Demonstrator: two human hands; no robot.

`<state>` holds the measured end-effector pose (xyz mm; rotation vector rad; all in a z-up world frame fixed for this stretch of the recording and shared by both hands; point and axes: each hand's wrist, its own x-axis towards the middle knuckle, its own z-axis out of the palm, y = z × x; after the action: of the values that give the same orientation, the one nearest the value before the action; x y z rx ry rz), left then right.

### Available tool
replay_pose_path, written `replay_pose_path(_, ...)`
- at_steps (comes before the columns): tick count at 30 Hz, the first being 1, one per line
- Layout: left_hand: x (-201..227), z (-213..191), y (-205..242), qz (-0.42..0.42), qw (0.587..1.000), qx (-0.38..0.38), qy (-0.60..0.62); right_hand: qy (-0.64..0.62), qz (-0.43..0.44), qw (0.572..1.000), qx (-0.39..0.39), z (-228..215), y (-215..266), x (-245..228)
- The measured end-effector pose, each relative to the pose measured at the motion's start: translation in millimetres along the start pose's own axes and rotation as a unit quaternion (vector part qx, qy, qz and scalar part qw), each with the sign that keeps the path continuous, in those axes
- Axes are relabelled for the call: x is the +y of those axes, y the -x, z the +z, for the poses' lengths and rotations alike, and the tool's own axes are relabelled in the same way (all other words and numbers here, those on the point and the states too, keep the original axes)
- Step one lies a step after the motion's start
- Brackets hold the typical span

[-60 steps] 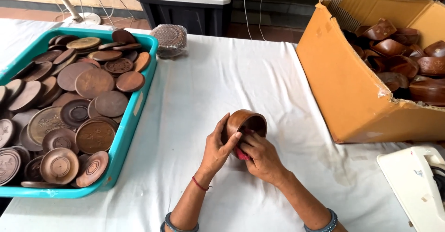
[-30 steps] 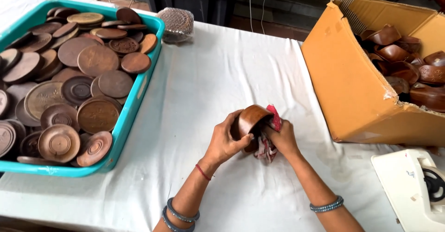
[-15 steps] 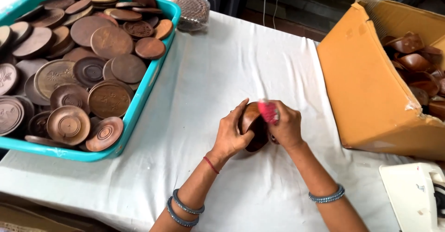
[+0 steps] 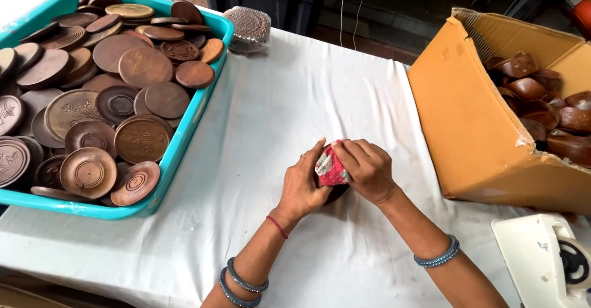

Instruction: Wiping and inspecting small wooden bowls and discs at a production table.

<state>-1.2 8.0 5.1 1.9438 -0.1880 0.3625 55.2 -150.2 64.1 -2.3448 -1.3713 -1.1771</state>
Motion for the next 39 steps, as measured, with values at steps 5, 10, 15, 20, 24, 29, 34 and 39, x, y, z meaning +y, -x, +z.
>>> replay_pose_path(5,-18.0,0.4,-4.7,0.0,0.998,0.035,0.043,-0.059,0.063,0.996,0.01,31.8,12.5,11.1)
replay_pose_path(10,-27.7,6.6,-1.9,0.027,0.996,0.063,0.065,-0.124,0.284,0.951,0.019,61.0,57.5,1.9)
replay_pose_path(15,-7.9,3.6,1.1,0.029,0.997,0.059,0.044,-0.28,0.417,0.864,0.035,64.8,97.3,-6.0)
replay_pose_path(20,2.6,-4.5,2.9,-0.012,1.0,0.025,0.014,-0.13,0.273,0.953,0.006,16.0,47.3,-1.4)
replay_pose_path(24,-0.8,-3.9,0.4,0.025,0.999,0.015,0.02,-0.019,0.049,0.999,-0.005,-2.7,10.1,3.7)
replay_pose_path(29,-10.6,-9.2,-4.8,-0.011,0.999,0.02,0.037,-0.084,0.133,0.987,-0.017,40.4,29.1,13.0)
replay_pose_path(34,-16.1,-7.5,-5.2,0.002,0.996,0.055,0.071,-0.176,0.353,0.919,-0.028,63.1,57.6,-0.4)
replay_pose_path(39,-9.3,-1.9,-1.7,-0.015,0.987,0.117,0.108,-0.249,0.507,0.824,-0.033,56.4,61.5,-23.1)
